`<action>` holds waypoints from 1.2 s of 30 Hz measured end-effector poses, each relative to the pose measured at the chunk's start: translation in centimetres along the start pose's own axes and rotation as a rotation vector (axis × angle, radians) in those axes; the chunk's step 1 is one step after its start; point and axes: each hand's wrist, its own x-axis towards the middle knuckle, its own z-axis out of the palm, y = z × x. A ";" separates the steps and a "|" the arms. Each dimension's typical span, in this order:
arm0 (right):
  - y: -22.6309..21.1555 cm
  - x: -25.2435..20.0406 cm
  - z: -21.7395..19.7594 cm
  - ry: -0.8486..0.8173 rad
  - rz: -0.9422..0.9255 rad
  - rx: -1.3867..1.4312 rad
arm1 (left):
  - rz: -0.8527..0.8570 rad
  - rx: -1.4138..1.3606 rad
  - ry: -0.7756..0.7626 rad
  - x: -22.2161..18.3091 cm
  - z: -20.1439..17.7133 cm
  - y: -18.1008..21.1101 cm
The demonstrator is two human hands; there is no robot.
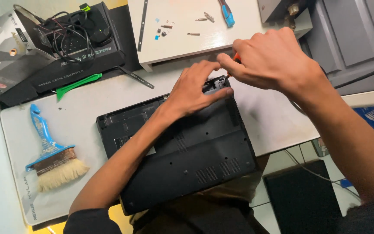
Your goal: Reinstalling the bottom cover of a laptop and securing it with screws using a screwdriver.
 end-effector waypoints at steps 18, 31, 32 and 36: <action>0.2 0.2 3.6 0.200 -0.058 -0.082 | 0.037 -0.464 0.197 3.9 4.1 -0.6; 0.4 -1.4 0.9 0.031 -0.021 0.035 | -0.058 -0.489 0.095 3.7 4.3 -1.9; 0.7 -1.3 1.5 0.029 -0.021 0.039 | -0.060 -0.489 0.092 3.8 4.4 -2.0; 0.9 0.2 4.7 0.174 -0.069 -0.023 | 0.036 -0.490 0.110 4.0 4.1 -1.8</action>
